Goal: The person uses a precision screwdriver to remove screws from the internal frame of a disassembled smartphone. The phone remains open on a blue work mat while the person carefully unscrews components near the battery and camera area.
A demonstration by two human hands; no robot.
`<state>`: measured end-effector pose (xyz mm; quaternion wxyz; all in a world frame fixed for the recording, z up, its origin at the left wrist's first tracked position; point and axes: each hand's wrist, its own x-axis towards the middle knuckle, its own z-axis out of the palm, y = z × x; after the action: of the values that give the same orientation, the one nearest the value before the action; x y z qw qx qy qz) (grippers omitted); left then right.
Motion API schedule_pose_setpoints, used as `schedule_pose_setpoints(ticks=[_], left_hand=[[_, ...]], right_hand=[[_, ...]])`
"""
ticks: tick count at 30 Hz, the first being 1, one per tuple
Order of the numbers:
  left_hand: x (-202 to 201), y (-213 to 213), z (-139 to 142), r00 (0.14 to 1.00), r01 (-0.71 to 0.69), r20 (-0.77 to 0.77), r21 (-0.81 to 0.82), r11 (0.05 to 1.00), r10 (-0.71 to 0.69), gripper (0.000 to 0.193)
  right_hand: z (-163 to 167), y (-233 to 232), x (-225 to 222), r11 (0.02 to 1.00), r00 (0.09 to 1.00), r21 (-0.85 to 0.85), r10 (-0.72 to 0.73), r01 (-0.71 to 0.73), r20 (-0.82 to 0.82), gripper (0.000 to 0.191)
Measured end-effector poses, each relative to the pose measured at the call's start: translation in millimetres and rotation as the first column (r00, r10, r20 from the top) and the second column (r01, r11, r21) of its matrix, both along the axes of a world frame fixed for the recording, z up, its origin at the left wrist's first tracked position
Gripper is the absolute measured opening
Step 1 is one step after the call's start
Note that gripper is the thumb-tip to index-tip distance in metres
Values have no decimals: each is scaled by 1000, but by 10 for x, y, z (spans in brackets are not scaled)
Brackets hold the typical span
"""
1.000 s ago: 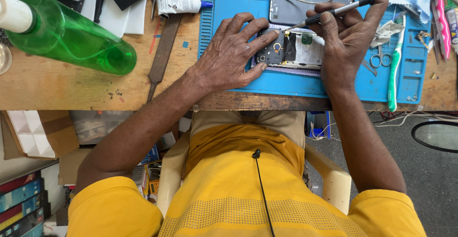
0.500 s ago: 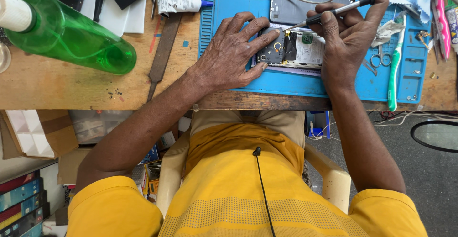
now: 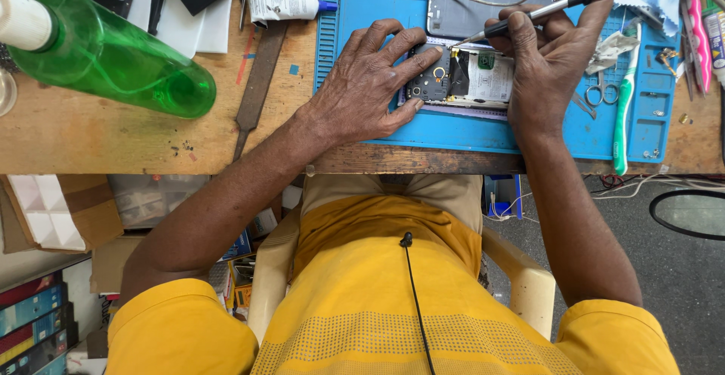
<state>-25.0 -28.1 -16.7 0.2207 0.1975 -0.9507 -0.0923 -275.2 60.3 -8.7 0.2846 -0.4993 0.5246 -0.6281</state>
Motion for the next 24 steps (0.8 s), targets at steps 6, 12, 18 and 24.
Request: schedule_pose_setpoints(ticks=[6,12,18,24], left_hand=[[9,4,13,1000,-1,6,6,1000,1,67],[-1,5,12,1000,-4,0,-8,1000,4,67],[1,1,7,1000,-2,0,-2,1000,2,67],[-3,9,28,1000,-5,-5,3,1000,5,67]], right_hand=[[11,-9,23,1000,1000,3,-12,12,22,62],[-9,3,11,1000,1000,-22,1,-1,-15,62],[-52,4,-16,999,999,-43,12,-14,-48,62],[80,28,120,975,903,-204,-10,-86,-429,66]])
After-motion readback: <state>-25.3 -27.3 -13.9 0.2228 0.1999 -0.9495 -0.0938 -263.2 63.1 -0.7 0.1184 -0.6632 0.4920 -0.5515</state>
